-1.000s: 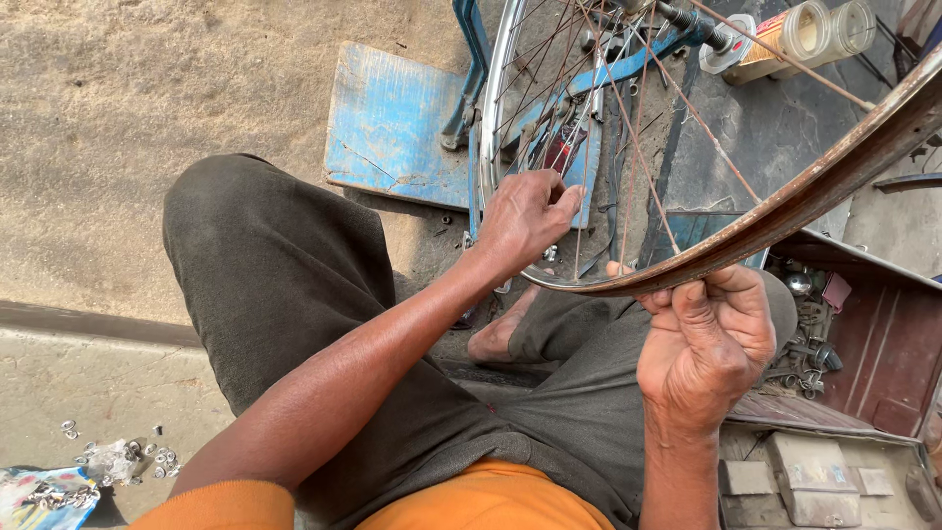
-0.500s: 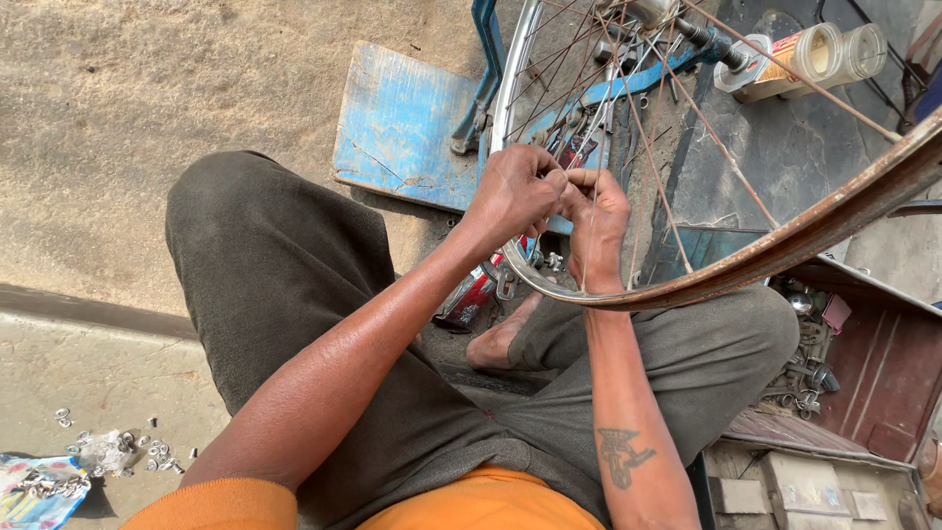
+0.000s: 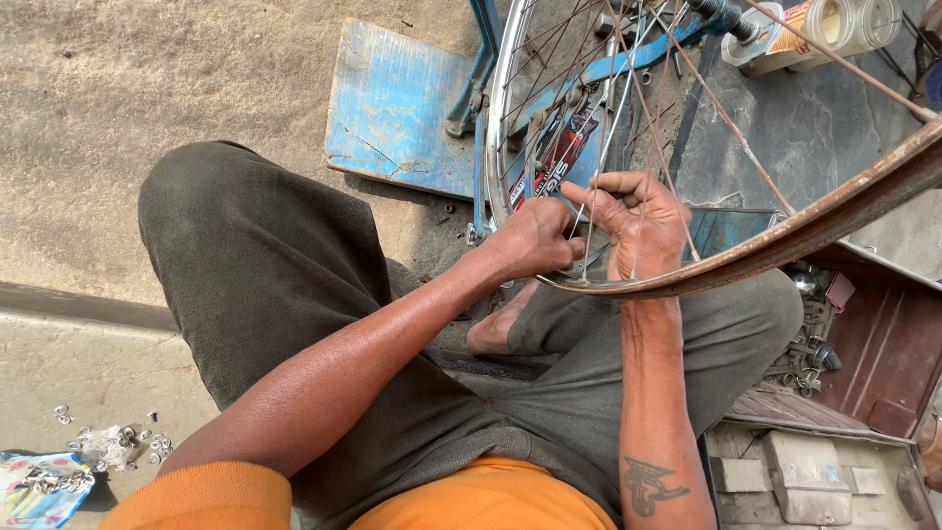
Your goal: The person sits on the ground with a bicycle wheel mounted on a stand across their lap and repairs the wheel. They remove old spokes and nipples by hand, sort small spoke nipples from a packet onto the ground, and thread and seat new spokes into the rim and hub, pressing the rim to check the spokes.
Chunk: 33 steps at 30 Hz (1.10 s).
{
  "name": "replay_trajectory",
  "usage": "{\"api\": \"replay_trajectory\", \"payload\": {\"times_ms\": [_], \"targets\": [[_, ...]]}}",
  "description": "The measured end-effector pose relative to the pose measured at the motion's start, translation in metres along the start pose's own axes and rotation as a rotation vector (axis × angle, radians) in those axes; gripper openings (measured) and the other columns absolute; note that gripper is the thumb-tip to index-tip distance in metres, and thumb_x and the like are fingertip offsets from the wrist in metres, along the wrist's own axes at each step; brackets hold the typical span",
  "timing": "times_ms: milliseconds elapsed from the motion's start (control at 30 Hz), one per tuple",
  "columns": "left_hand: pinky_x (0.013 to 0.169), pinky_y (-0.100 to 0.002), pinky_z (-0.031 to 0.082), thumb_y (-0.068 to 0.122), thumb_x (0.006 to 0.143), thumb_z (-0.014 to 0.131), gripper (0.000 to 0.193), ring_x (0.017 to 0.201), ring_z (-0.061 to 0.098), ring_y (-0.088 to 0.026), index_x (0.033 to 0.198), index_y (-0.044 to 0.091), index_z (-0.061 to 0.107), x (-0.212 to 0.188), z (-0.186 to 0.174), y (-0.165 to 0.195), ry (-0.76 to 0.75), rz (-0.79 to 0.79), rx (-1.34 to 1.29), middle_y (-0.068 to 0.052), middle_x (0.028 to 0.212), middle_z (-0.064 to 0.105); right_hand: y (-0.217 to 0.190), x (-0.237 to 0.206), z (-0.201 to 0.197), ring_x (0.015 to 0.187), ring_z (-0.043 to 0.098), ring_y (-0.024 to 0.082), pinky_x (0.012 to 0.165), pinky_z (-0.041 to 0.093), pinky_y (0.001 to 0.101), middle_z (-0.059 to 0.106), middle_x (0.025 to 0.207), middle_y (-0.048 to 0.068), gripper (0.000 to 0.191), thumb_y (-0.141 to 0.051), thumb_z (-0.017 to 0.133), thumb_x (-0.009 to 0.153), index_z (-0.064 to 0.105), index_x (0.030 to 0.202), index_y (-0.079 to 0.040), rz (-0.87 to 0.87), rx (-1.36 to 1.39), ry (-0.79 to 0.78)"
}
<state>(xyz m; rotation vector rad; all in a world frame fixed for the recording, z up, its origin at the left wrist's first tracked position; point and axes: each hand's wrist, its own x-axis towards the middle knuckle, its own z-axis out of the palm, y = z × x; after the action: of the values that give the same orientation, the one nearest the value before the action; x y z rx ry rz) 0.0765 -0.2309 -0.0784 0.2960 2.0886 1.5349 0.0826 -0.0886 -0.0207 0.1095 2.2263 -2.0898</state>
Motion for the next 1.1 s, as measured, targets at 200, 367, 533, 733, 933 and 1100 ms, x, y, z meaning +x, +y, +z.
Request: {"api": "replay_trajectory", "payload": {"times_ms": [200,367,533,733,933,1100], "targets": [[0.065,-0.032,0.064,0.010,0.091,0.066,0.010,0.075,0.079,-0.016,0.094,0.001,0.066,-0.008,-0.007,-0.028,-0.094,0.189,-0.442,-0.008,0.081,0.076,0.006,-0.026,-0.002,0.103,0.071,0.024,0.096,0.059,0.0308,0.074,0.108,0.019,0.018,0.004,0.074,0.094,0.067,0.110,0.008,-0.074,0.081,0.066],[0.067,-0.028,0.058,0.019,0.097,0.068,0.018,0.076,0.074,-0.013,0.103,0.002,0.068,-0.016,-0.014,-0.028,-0.162,0.199,-0.630,-0.006,0.080,0.075,-0.016,-0.068,0.005,0.101,0.072,0.026,0.095,0.060,0.0396,0.074,0.108,0.019,0.015,0.003,0.073,0.094,0.067,0.108,0.008,-0.112,0.351,0.224],[0.066,-0.022,0.051,0.027,0.095,0.073,0.027,0.072,0.064,-0.007,0.106,0.002,0.072,-0.036,-0.013,0.009,-0.143,0.156,-0.792,0.000,0.079,0.071,-0.068,-0.084,-0.003,0.099,0.074,0.031,0.091,0.065,0.0535,0.073,0.104,0.017,0.010,0.000,0.070,0.100,0.067,0.109,0.003,-0.205,0.588,0.170],[0.058,-0.021,0.044,0.025,0.092,0.080,0.032,0.066,0.057,-0.004,0.109,-0.001,0.074,-0.042,-0.009,0.097,-0.051,0.043,-1.146,0.000,0.082,0.069,-0.120,-0.085,-0.024,0.097,0.076,0.030,0.095,0.064,0.0465,0.074,0.102,0.017,0.009,0.002,0.069,0.103,0.069,0.112,0.004,-0.480,0.350,0.281],[0.071,-0.031,0.062,0.018,0.090,0.073,0.034,0.078,0.075,-0.019,0.113,-0.006,0.069,-0.028,-0.031,0.164,-0.103,0.034,-1.452,-0.013,0.092,0.076,-0.136,-0.104,-0.011,0.101,0.075,0.026,0.097,0.064,0.0377,0.074,0.103,0.017,0.006,0.007,0.071,0.101,0.068,0.106,0.004,-0.621,-0.050,0.305],[0.076,-0.034,0.062,0.018,0.097,0.072,0.032,0.085,0.074,-0.022,0.114,-0.009,0.069,-0.021,-0.035,0.172,-0.157,0.103,-1.491,-0.015,0.097,0.076,-0.139,-0.108,0.003,0.104,0.075,0.024,0.094,0.063,0.0317,0.075,0.106,0.017,0.011,0.007,0.071,0.096,0.068,0.106,0.002,-0.600,-0.298,0.278]]}}
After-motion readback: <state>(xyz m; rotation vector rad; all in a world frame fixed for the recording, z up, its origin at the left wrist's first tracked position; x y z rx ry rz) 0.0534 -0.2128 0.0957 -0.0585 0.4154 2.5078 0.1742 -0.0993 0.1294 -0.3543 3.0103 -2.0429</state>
